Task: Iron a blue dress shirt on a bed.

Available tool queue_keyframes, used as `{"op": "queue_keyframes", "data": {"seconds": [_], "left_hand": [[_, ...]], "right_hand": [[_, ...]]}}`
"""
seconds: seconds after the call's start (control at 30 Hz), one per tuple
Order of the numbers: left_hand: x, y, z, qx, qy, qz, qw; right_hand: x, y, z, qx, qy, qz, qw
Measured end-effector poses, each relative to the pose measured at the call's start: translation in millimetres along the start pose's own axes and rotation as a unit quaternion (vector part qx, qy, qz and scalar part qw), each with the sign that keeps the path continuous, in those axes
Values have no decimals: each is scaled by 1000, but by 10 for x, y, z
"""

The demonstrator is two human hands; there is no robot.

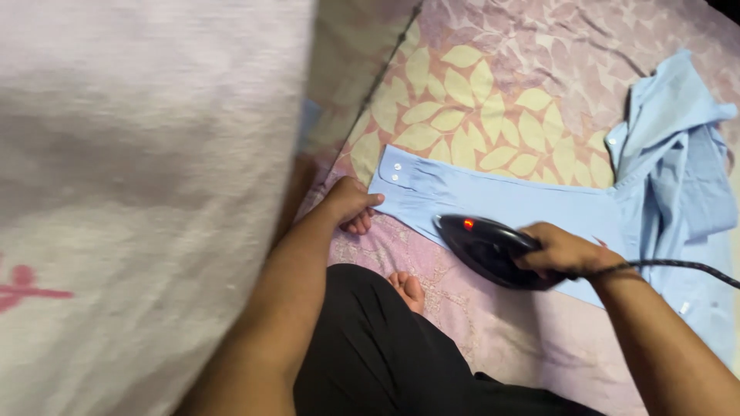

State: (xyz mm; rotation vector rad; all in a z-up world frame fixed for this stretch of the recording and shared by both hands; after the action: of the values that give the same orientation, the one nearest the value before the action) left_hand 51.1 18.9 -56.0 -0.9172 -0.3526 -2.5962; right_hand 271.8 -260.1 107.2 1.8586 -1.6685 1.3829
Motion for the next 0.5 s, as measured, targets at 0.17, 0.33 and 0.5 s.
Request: {"op": "queue_keyframes", "data": {"seconds": [0.17, 0.33, 0.5], "left_hand": [[240, 7, 180, -23, 12, 2, 1000], [25, 7, 24, -3, -4, -2, 1000], [50, 11, 33, -11, -21, 5, 1000]], "right_hand": [[134, 122, 663, -137, -32, -46, 989], [252, 246, 428, -141, -29, -51, 988], [221, 332, -2, -129, 10, -41, 991]]}}
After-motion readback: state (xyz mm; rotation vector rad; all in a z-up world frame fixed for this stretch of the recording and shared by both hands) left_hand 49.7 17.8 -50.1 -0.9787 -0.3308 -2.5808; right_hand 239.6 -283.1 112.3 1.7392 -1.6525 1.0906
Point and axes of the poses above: each hand's wrist, its own x-axis away from the middle knuckle, its own y-axis out of the palm, z = x × y, the point moved 7 cm from there along -x, towards the middle knuckle
